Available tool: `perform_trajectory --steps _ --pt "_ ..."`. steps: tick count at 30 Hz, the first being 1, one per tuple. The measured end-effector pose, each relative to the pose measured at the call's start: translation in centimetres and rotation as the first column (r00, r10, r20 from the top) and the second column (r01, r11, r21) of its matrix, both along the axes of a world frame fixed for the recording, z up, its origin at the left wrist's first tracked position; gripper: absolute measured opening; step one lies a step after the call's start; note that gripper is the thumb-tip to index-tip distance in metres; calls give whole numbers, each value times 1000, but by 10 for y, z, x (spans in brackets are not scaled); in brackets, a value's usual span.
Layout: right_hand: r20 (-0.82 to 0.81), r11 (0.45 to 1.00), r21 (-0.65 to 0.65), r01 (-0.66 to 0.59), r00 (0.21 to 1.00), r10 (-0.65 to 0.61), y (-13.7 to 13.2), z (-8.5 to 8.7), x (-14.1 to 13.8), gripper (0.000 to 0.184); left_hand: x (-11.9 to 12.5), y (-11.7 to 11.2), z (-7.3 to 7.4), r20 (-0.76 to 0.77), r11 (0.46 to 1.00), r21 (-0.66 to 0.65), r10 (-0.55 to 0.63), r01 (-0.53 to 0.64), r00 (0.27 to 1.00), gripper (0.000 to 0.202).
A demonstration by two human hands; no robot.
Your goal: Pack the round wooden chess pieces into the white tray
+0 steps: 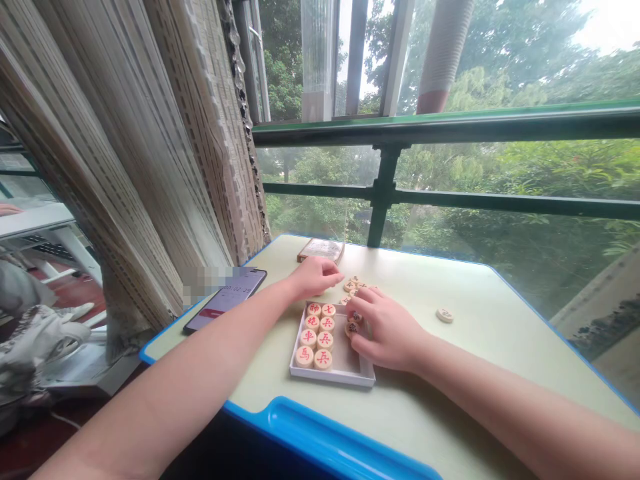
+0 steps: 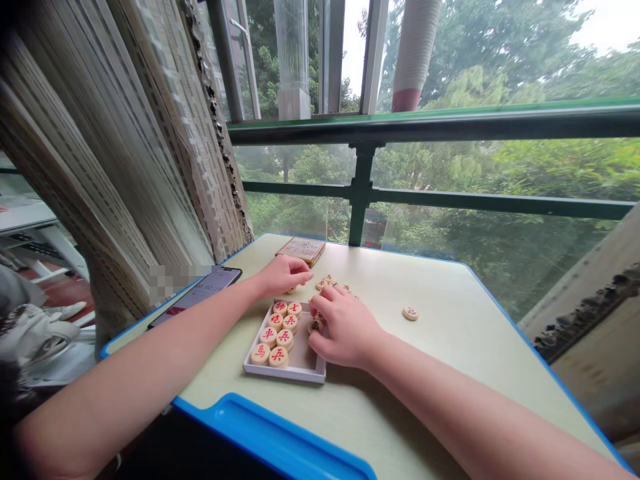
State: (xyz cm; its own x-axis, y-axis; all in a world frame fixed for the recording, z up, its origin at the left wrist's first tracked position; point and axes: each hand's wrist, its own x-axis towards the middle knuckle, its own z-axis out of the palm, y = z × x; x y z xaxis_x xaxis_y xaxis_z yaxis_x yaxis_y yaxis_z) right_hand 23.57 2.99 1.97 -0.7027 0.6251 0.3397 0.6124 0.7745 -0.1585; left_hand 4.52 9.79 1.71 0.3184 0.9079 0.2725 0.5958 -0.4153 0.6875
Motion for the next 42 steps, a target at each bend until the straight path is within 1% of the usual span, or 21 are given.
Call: perform_trajectory --steps 2,5,8,14,18,19,21,23,24,26,27,28,30,32,35,38,42 --pt "5 999 12 -43 999 43 1 0 1 25 0 0 0 -4 1000 0 1 -1 1000 29" --pt "25 996 20 -87 996 87 1 1 2 17 0 0 -1 -7 1000 2 2 -2 1000 29" --pt "33 997 11 -74 997 74 1 2 1 14 0 0 -2 -6 1000 3 3 -3 1000 29" --pt "22 999 -2 -44 999 44 0 1 1 15 -1 1 -4 -5 1000 2 -6 6 1000 29" --pt "-41 999 -3 -34 999 34 1 2 1 13 -1 2 -4 -5 1000 -11 -11 11 1000 32" --pt "-85 1000 -5 -6 996 6 3 3 2 11 -1 2 -4 -2 1000 -21 -11 11 1000 33" --pt "-201 995 -19 99 974 -101 10 4 6 8 -1 3 -5 2 999 -41 -7 7 1000 34" --pt "-307 968 -53 246 918 -250 21 3 13 11 -1 3 -6 1 999 -49 1 -1 1000 35" --pt "-336 944 -75 320 884 -326 28 2 17 12 -1 3 -7 -2 999 -49 5 -5 1000 35" --pt "-330 888 -118 444 826 -457 42 -1 25 14 -1 3 -7 -13 999 -46 11 -11 1000 35" --pt "-297 860 -146 489 807 -510 47 -2 29 16 -1 3 -7 -18 999 -44 11 -12 1000 35" --pt "-251 834 -177 523 795 -552 52 -4 32 17 -1 3 -7 -22 999 -43 10 -11 1000 35" --pt "-135 795 -243 556 792 -595 57 -6 35 19 -1 2 -6 -26 999 -39 11 -12 1000 34" --pt "-36 766 -308 564 798 -602 59 -6 35 20 0 2 -6 -27 999 -37 10 -11 1000 33" --pt "7 741 -397 542 809 -588 58 -2 36 26 -1 2 -7 -27 999 -35 9 -10 1000 33" --pt "8 751 -443 489 840 -542 58 3 39 30 -1 2 -8 -38 999 -25 22 -23 999 34" --pt "-24 785 -463 412 880 -475 60 7 47 25 -1 3 -8 -59 999 -26 30 -32 998 33"
